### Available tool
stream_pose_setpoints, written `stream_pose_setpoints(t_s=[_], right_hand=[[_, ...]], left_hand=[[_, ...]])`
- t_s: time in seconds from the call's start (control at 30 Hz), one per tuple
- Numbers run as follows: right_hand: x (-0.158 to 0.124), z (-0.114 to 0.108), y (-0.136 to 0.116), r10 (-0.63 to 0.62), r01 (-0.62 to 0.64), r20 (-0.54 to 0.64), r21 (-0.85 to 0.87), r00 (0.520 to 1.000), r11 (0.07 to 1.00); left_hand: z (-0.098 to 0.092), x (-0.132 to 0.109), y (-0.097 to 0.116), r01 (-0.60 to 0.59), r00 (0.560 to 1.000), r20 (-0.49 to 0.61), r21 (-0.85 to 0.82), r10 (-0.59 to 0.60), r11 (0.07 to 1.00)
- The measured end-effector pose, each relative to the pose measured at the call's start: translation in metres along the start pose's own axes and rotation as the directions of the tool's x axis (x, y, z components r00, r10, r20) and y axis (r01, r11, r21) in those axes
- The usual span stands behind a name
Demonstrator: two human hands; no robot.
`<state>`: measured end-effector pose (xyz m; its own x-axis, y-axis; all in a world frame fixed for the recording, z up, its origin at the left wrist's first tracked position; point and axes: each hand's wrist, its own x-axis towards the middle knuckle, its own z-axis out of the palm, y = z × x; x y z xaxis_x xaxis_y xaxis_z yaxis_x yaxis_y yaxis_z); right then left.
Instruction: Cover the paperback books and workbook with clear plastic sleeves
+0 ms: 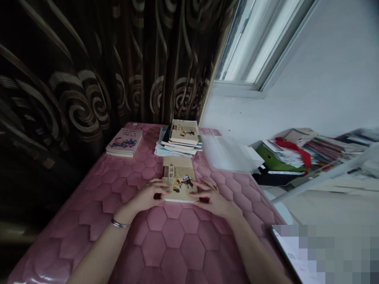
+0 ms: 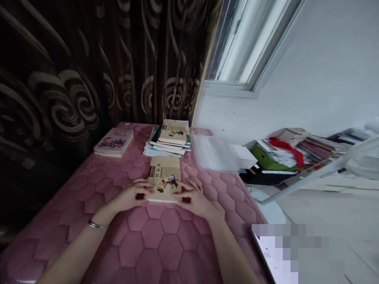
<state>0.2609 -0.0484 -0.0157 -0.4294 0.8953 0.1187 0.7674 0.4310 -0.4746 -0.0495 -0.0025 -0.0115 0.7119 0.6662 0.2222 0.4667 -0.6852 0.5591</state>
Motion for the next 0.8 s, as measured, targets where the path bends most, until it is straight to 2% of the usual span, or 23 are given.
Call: stream_pose_setpoints(t_s=[0.37,0.57,0.63,0.7,0.8], right_hand=[[0.001,-0.001,-0.005,-0.074,0.074,-0.005,0.027,0.997,0.997],[0.001,-0.018,-0.01,-0.108,0.103,0.073,0.07,0.991,0.992],[0.013,-0.026,-0.008,-0.115,0.109,0.06,0.095,0.992,0.989],[0.037,-0.031,-0.004,-0.067,0.068,-0.017,0.068,0.998,0.995],[0.084,-0.031,0.007,0.097,-0.105,-0.135,-0.058,0.986,0.993]], left_hand=[[-0.003,0.001,0.005,0.013,1.0,0.008,-0.035,-0.013,0.999],[-0.006,0.0,0.011,0.042,0.999,0.033,-0.044,-0.041,0.998],[-0.005,0.0,0.012,0.046,0.999,0.017,-0.037,-0.045,0.998],[-0.005,0.001,0.013,0.04,0.999,0.001,-0.028,-0.04,0.999],[-0.004,0.001,0.014,0.03,0.999,-0.01,-0.019,-0.03,0.999]])
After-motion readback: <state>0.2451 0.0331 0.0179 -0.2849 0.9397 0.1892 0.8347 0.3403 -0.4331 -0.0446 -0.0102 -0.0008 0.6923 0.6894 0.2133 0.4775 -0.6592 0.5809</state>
